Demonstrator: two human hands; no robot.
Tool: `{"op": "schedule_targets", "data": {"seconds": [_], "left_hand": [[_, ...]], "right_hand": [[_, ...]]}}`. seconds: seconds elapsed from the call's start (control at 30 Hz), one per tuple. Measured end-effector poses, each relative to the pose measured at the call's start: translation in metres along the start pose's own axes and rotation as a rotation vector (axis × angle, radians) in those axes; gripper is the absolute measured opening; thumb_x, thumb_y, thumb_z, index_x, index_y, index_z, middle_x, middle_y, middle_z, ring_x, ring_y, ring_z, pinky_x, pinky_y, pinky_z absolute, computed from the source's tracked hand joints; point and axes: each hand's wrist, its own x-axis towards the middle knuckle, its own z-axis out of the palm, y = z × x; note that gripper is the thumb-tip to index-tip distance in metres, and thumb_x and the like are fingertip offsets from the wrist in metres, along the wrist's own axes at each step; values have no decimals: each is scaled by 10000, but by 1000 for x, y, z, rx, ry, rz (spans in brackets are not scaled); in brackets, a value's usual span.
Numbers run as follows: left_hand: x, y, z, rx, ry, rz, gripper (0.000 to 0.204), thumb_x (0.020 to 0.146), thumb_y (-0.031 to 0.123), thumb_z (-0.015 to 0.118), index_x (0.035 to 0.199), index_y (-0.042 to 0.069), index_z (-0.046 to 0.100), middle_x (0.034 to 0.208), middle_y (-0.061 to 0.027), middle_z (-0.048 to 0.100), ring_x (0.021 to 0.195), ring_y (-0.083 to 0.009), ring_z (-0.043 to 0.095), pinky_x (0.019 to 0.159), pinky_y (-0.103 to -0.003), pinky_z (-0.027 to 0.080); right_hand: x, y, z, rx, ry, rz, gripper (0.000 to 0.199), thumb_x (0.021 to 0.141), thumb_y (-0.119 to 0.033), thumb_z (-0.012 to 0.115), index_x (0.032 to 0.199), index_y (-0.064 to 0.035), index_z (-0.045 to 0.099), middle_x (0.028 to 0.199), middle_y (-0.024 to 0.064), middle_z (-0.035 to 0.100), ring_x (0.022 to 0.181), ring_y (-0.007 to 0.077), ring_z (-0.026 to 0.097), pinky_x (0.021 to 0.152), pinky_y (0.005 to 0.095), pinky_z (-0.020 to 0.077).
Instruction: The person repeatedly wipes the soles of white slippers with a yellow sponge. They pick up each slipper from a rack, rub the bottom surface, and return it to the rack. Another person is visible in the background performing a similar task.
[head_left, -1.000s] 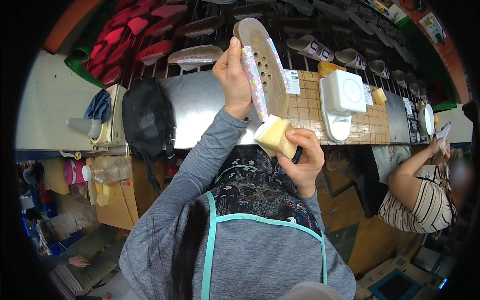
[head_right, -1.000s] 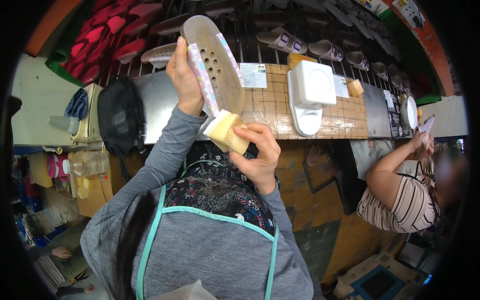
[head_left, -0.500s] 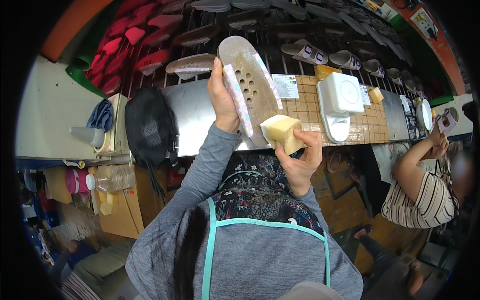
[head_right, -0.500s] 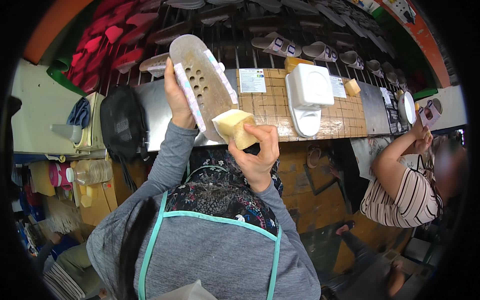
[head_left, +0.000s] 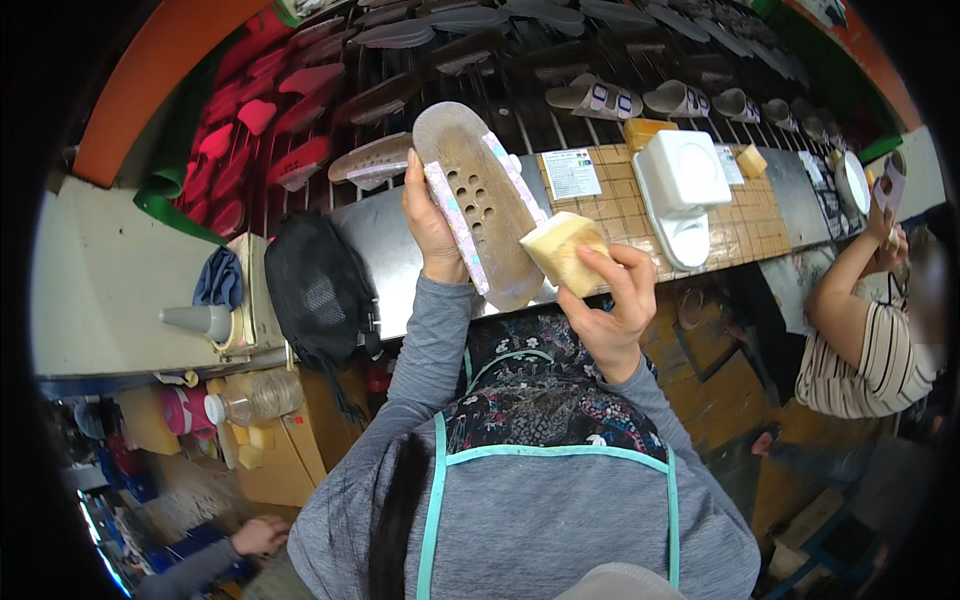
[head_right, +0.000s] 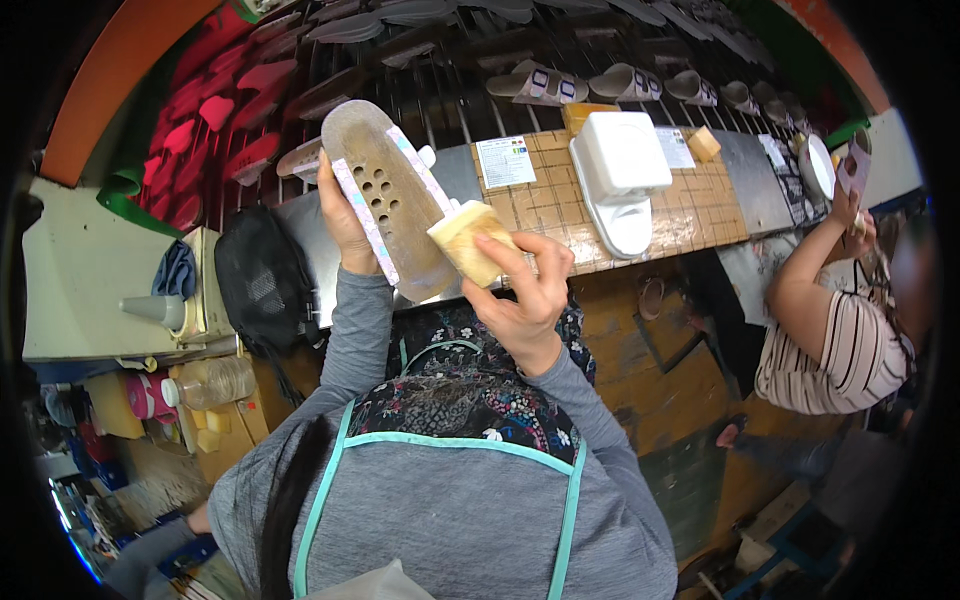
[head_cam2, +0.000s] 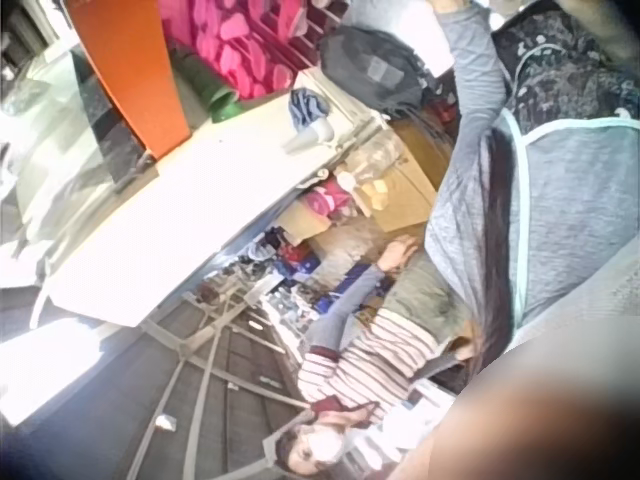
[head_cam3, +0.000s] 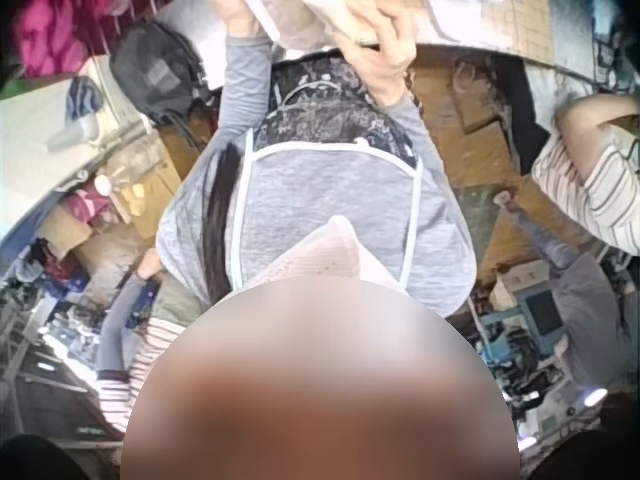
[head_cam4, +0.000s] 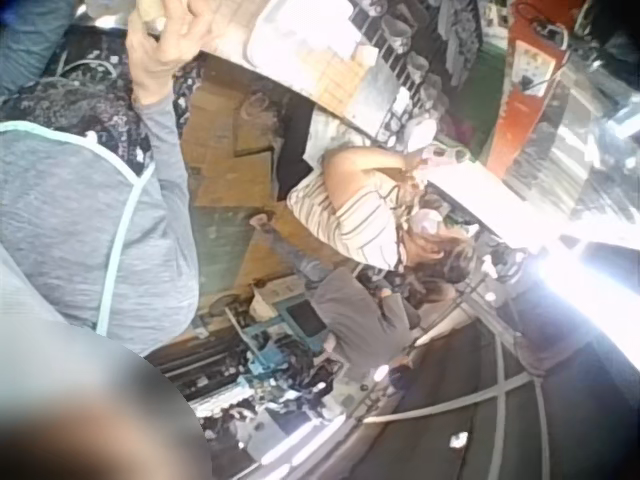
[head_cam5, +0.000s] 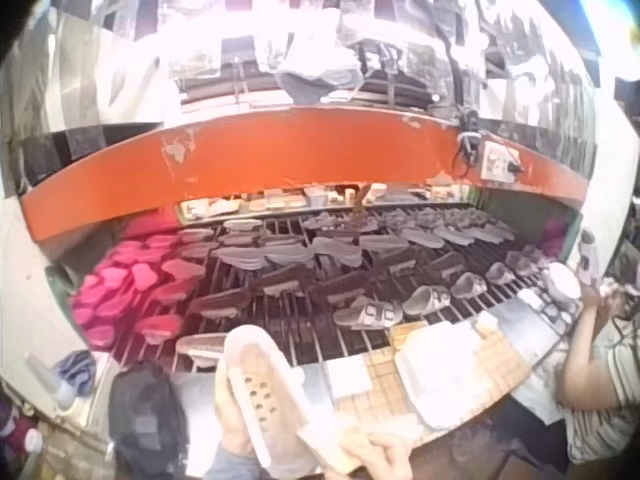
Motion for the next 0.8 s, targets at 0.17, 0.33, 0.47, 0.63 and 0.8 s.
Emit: {"op": "schedule_targets", "data": {"seconds": [0.17,0.33,0.47,0.63,0.8], "left_hand": [[11,14,-18,-96,-56,21,605,989,526,307,1242,29,542,1057,-148,665,912,-271,692,793,-410,602],[12,3,-7,8,19,79,582,986,520,386,1208,11,561,1046,-143,669,893,-235,692,796,-368,589],[-9,-37,22,280,25,200,419,1009,390,478,871,43,669,730,-18,652,646,-88,606,586,-233,488],[11,-28,19,232,68,260,443,1005,421,461,941,29,657,804,-46,674,657,-118,637,590,-266,524],[40,-10,-9,124,138,244,459,991,451,463,1091,32,619,946,-64,674,784,-139,672,676,-281,566]], "right_hand": [[-10,-9,-2,-16,-161,-57,534,519,-111,803,1046,-160,738,947,47,598,828,194,576,812,350,355],[14,-8,-2,69,5,-33,544,529,-105,789,1067,-166,734,973,74,604,872,239,577,812,359,414],[59,9,11,72,86,-78,572,559,-101,778,1125,-163,718,1040,111,625,922,262,593,813,369,427],[40,6,3,19,-159,-171,511,584,-115,762,1092,-156,730,1070,109,629,913,253,617,831,368,436],[-7,7,-11,94,-196,-32,485,577,-111,749,1060,-148,732,1053,84,642,905,232,613,807,348,412]]}}
